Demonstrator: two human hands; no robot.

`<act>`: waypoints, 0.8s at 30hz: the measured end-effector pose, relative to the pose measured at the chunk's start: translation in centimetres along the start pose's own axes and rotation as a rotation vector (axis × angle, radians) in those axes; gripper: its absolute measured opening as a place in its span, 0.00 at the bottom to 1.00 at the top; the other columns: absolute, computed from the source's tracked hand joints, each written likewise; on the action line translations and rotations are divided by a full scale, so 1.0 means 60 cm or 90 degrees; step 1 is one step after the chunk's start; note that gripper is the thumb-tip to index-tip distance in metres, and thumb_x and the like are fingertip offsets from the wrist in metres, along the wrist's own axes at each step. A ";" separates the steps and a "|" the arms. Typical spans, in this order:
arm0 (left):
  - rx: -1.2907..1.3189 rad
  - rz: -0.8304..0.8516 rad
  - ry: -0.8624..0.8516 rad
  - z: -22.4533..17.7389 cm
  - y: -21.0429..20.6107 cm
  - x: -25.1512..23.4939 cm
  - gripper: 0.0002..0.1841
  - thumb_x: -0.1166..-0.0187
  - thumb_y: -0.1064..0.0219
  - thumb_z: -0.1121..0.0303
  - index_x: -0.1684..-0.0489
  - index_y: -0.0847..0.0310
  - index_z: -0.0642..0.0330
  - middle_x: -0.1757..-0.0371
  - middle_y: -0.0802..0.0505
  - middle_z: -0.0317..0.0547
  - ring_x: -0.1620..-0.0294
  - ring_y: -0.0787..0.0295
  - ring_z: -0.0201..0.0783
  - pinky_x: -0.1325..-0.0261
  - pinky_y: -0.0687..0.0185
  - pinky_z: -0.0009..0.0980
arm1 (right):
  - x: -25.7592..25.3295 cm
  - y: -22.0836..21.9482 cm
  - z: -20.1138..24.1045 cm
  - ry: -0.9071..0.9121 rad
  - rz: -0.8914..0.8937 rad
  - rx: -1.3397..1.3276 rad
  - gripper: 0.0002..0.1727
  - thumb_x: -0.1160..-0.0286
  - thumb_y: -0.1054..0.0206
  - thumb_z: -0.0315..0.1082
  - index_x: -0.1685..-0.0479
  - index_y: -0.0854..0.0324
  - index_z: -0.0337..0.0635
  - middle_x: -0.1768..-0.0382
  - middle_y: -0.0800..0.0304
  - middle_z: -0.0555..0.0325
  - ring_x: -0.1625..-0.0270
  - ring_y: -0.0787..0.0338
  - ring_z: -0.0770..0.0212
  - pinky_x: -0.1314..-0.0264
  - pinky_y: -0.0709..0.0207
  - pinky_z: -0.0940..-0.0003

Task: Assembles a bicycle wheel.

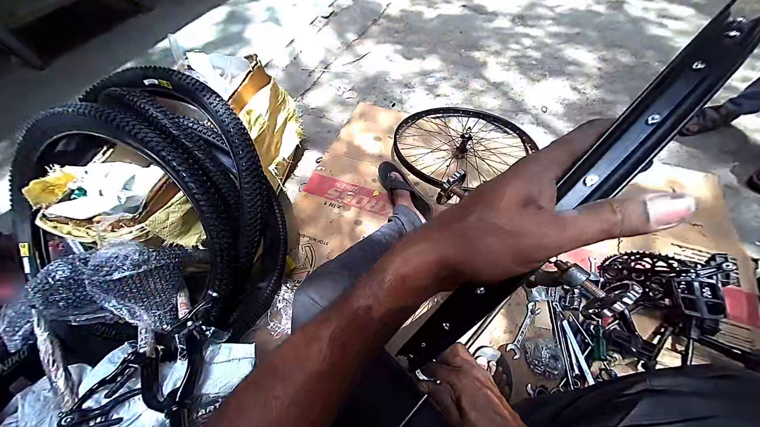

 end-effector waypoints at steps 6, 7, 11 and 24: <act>0.309 -0.045 0.112 0.188 0.015 0.224 0.37 0.37 0.26 0.34 0.35 0.17 0.51 0.45 0.10 0.40 0.50 0.14 0.30 0.49 0.17 0.29 | -0.005 -0.001 0.008 0.004 0.022 0.008 0.19 0.16 0.41 0.54 0.53 0.08 0.55 0.57 0.10 0.57 0.43 0.13 0.53 0.40 0.19 0.59; 0.302 -0.097 0.185 0.216 0.022 0.258 0.28 0.31 0.30 0.33 0.53 0.11 0.50 0.57 0.08 0.36 0.58 0.14 0.27 0.54 0.17 0.27 | -0.006 -0.003 0.011 0.007 0.022 0.013 0.19 0.16 0.41 0.54 0.54 0.08 0.54 0.57 0.10 0.57 0.44 0.13 0.53 0.41 0.19 0.59; -0.094 -0.353 0.474 0.265 0.037 0.317 0.17 0.19 0.31 0.54 0.71 0.19 0.59 0.79 0.20 0.42 0.79 0.25 0.35 0.71 0.26 0.34 | -0.008 -0.004 0.010 0.009 0.018 0.021 0.20 0.16 0.42 0.54 0.53 0.08 0.54 0.56 0.09 0.58 0.43 0.13 0.55 0.40 0.19 0.60; -0.019 -0.233 0.170 0.101 0.046 0.294 0.14 0.21 0.29 0.60 0.50 0.13 0.62 0.63 0.11 0.45 0.64 0.15 0.34 0.57 0.16 0.28 | -0.003 -0.004 0.007 0.015 0.009 0.021 0.20 0.15 0.42 0.54 0.54 0.08 0.56 0.54 0.09 0.60 0.43 0.14 0.57 0.40 0.20 0.62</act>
Point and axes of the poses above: each hand's wrist, its own x-axis away from the middle knuckle, its own y-axis out of the back of the hand, z = x × y, the point moved 2 cm from there along -x, towards the middle knuckle
